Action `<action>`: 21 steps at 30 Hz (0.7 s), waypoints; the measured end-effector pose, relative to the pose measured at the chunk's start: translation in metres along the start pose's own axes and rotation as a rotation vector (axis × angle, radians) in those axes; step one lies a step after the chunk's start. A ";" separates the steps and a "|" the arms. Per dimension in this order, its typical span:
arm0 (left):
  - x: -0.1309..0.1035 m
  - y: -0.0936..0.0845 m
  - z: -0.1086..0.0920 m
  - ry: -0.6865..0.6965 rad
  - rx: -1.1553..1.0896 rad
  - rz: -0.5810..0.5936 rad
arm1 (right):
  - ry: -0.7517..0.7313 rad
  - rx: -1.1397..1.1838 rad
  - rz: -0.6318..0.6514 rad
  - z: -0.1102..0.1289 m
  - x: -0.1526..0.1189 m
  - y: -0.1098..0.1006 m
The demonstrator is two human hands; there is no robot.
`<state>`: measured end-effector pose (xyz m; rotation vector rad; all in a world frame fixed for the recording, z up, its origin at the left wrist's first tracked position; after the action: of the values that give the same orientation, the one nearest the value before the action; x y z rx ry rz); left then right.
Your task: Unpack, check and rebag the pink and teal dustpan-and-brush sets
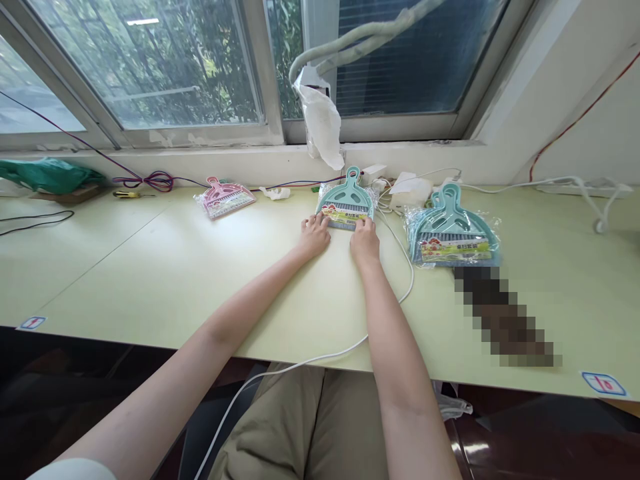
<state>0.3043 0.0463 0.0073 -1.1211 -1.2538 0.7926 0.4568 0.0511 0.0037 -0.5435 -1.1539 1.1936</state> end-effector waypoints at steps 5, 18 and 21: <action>0.000 0.000 0.000 0.002 -0.001 -0.006 | -0.003 -0.007 0.007 0.000 0.000 0.000; -0.001 -0.002 0.001 -0.020 -0.039 0.005 | -0.043 -0.006 -0.014 -0.001 0.001 0.003; 0.000 -0.001 0.002 -0.023 -0.048 -0.001 | -0.065 -0.025 0.004 0.001 0.001 0.003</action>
<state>0.3024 0.0460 0.0085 -1.1521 -1.2983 0.7801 0.4542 0.0524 0.0017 -0.5292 -1.2247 1.2089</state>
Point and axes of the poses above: each hand's wrist, its own x-axis towards the middle knuckle, its own y-axis out of the palm, z = x × y, the point moved 4 cm from there along x, towards the middle knuckle, and after that the axes turned 2 degrees about z, right-handed, at the moved point
